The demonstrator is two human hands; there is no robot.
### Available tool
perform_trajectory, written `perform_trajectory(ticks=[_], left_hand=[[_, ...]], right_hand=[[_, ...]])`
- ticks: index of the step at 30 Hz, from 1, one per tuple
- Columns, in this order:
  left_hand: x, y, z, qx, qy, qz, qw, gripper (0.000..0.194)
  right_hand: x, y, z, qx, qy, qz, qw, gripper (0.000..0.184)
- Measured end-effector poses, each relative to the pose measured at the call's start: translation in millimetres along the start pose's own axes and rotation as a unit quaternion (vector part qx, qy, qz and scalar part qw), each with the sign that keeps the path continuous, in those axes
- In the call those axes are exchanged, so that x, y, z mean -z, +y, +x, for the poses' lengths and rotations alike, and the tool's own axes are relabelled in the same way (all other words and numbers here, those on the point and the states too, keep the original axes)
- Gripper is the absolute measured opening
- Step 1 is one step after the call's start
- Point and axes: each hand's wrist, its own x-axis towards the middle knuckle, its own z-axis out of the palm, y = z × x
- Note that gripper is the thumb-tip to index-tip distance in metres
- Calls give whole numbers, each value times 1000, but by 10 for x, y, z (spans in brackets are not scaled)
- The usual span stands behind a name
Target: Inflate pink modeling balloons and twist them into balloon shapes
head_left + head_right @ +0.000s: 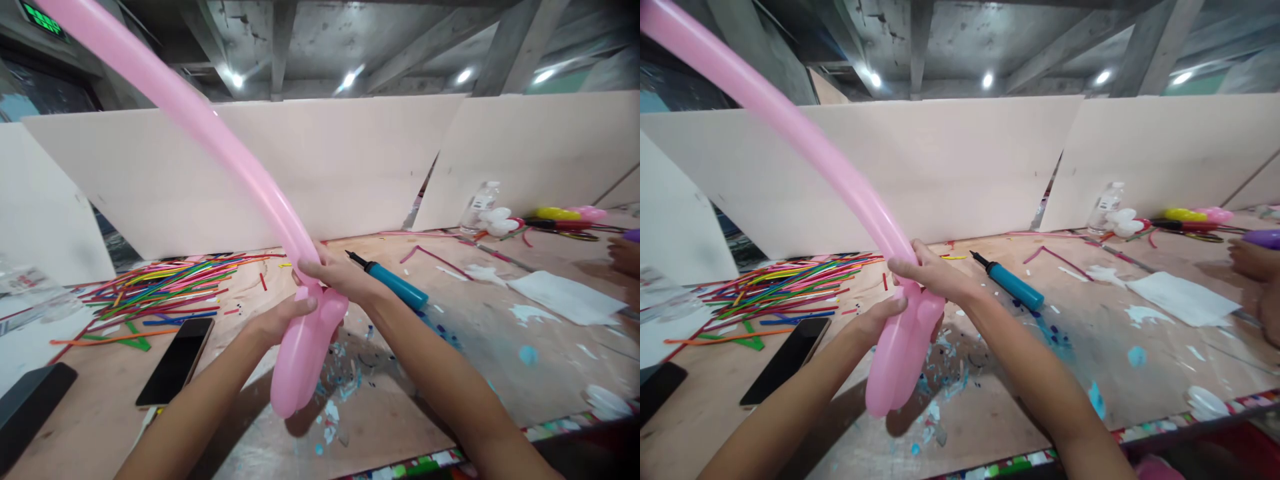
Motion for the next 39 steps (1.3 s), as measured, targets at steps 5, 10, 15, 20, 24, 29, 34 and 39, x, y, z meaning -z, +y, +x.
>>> perform_trajectory(ticks=[5, 10, 15, 20, 24, 29, 34, 39], left_hand=[[61, 30, -29, -2, 35, -22, 999, 78], [92, 35, -18, 6, 40, -25, 999, 80], [110, 51, -4, 4, 41, -9, 999, 77], [132, 80, -3, 22, 31, -18, 999, 87], [65, 107, -43, 10, 30, -39, 999, 91], [40, 127, -48, 24, 47, -74, 996, 93], [73, 110, -38, 59, 51, -82, 994, 94], [49, 154, -51, 21, 97, -13, 995, 89]], right_hand=[[12, 41, 78, 66, 8, 81, 994, 42], [-33, 59, 96, 54, 17, 110, 992, 42], [-98, 2, 79, 74, 20, 43, 996, 34], [-100, -29, 27, 69, 26, 38, 997, 39], [-50, 43, 39, 82, 15, 90, 992, 46], [-26, 90, 81, 103, 32, 58, 992, 45], [-76, 56, 97, 133, 62, 1, 989, 48], [-66, 53, 137, 129, 106, -33, 985, 46]])
